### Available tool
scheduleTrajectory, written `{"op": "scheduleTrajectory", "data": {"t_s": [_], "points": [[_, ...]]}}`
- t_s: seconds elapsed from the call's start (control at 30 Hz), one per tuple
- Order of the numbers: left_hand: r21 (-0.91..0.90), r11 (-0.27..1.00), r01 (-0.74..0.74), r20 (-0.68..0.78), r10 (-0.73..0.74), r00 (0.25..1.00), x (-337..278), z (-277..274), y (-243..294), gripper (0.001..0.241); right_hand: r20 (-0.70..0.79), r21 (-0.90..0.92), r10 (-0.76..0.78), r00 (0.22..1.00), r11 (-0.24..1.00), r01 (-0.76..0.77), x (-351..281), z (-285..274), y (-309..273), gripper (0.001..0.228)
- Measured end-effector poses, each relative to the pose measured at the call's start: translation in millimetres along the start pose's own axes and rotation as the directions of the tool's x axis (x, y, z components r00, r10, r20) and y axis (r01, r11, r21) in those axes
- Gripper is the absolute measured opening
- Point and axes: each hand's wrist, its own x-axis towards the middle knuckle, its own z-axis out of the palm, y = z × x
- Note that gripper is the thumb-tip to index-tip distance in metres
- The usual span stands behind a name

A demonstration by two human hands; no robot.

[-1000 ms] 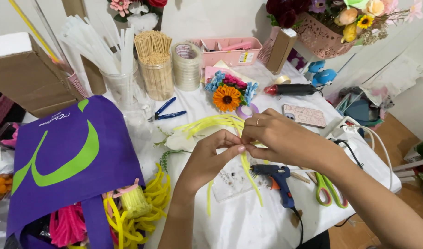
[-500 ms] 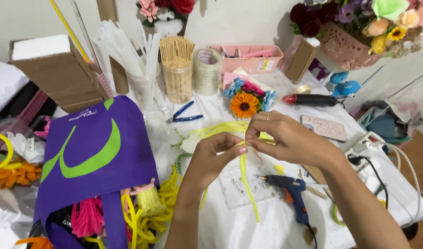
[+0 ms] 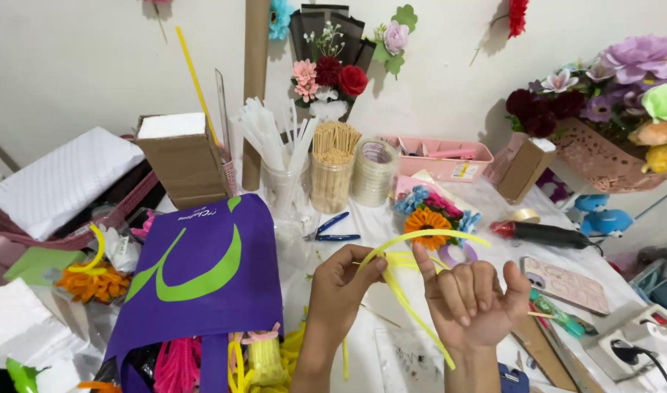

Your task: The person handles a bundle of yellow pipe cleaners, separating them and twisting individual strands together by hand. They work at a table cluttered with various craft supplies, including artificial flowers, scissors, and a hot glue gun.

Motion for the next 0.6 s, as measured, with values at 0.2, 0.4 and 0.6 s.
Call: {"op": "scheduleTrajectory", "data": {"t_s": [0.2,0.4,0.6], "points": [[0.08,0.997,-0.005,-0.009,0.005,1.0,-11,14,6,0.011,-0.048,0.089,0.117,0.992,0.99,-0.113,-1,-15,13,0.054],[0.122,0.992,-0.031,-0.049,0.037,0.998,-19,21,14,0.012,-0.033,0.249,0.159,0.987,0.958,-0.145,-6,-27,16,0.056],[0.16,0.983,-0.096,-0.028,0.101,0.994,-25,19,16,0.009,0.017,0.375,0.2,0.98,0.907,-0.192,-11,-24,20,0.056]]}}
